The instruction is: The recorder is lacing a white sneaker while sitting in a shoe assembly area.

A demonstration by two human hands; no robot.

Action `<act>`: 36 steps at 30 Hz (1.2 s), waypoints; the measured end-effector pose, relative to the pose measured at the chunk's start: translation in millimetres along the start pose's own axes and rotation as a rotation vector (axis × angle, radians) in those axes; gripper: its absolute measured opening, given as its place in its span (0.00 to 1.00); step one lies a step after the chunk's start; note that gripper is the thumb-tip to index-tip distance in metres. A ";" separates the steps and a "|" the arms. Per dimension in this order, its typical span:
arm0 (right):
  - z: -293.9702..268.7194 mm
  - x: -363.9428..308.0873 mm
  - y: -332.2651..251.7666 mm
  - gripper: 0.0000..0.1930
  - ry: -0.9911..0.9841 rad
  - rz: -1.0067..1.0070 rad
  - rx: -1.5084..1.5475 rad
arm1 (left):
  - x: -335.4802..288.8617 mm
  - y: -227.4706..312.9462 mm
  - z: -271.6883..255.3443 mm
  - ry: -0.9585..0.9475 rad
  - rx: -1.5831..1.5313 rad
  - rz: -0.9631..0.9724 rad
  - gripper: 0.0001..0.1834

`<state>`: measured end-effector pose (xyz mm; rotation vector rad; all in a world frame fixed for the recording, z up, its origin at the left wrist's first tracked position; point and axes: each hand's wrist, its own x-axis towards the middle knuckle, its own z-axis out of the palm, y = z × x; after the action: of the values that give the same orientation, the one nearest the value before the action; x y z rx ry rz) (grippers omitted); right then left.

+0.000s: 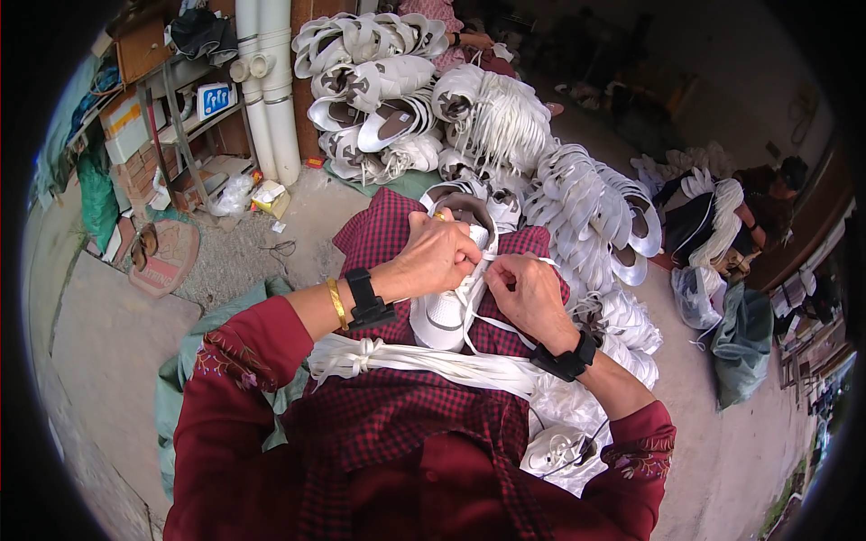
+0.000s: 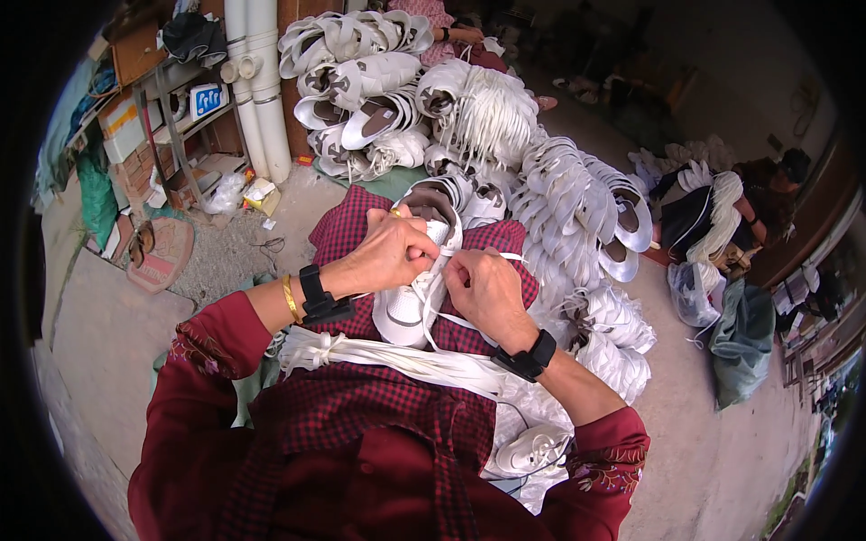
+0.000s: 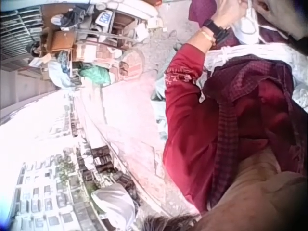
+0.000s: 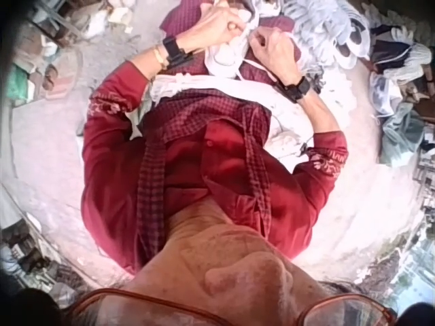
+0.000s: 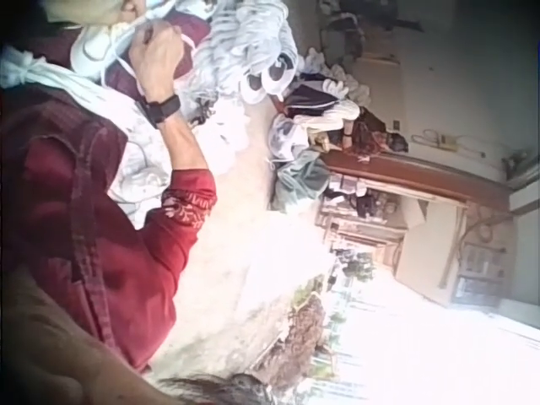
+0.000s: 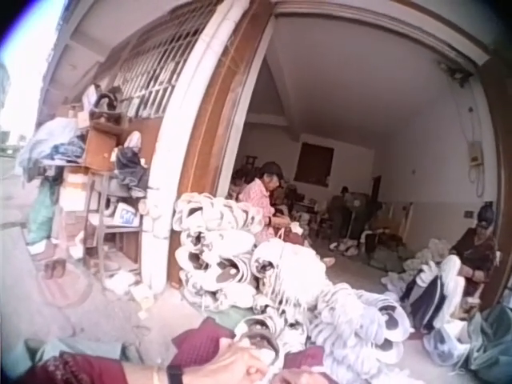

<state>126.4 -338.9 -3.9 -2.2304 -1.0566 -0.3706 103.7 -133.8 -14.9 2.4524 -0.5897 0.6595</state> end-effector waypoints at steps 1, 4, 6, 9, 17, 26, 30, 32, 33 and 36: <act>3.2 0.1 2.8 0.05 0.049 -0.015 -0.028 | -0.3 1.1 0.3 0.010 -0.008 0.004 0.04; 5.7 4.3 7.3 0.04 0.019 -0.020 -0.041 | 2.1 1.3 2.3 0.034 -0.043 0.024 0.04; 6.3 6.0 6.4 0.04 -0.012 0.006 -0.052 | 0.6 2.2 3.8 -0.002 -0.011 -0.004 0.02; -2.1 13.4 0.0 0.05 -0.063 0.065 -0.030 | 7.7 -5.3 6.3 -0.113 -0.080 -0.014 0.02; -5.7 18.5 10.0 0.22 -0.169 -0.120 -0.135 | 7.1 4.7 -5.0 -0.223 0.343 0.072 0.03; -27.0 32.6 13.3 0.21 -0.181 0.122 0.442 | -15.5 -19.5 -120.8 -0.200 0.138 -0.095 0.02; -12.7 55.9 -39.6 0.12 -0.086 -0.126 0.342 | -19.0 -11.6 -130.6 -0.257 0.055 -0.090 0.03; 0.8 59.5 -37.7 0.12 -0.163 -0.225 0.374 | -11.6 -3.6 -127.8 -0.202 0.030 0.005 0.02; 0.3 62.9 -36.7 0.12 -0.158 -0.224 0.375 | -10.4 -2.1 -126.5 -0.205 0.032 0.008 0.02; -7.2 64.1 -28.6 0.11 -0.437 0.011 0.514 | -3.8 0.6 -116.9 -0.200 -0.077 0.062 0.01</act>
<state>145.4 -292.1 45.4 -1.8783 -1.1930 0.3792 62.1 -64.7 69.9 2.4529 -0.7572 0.4093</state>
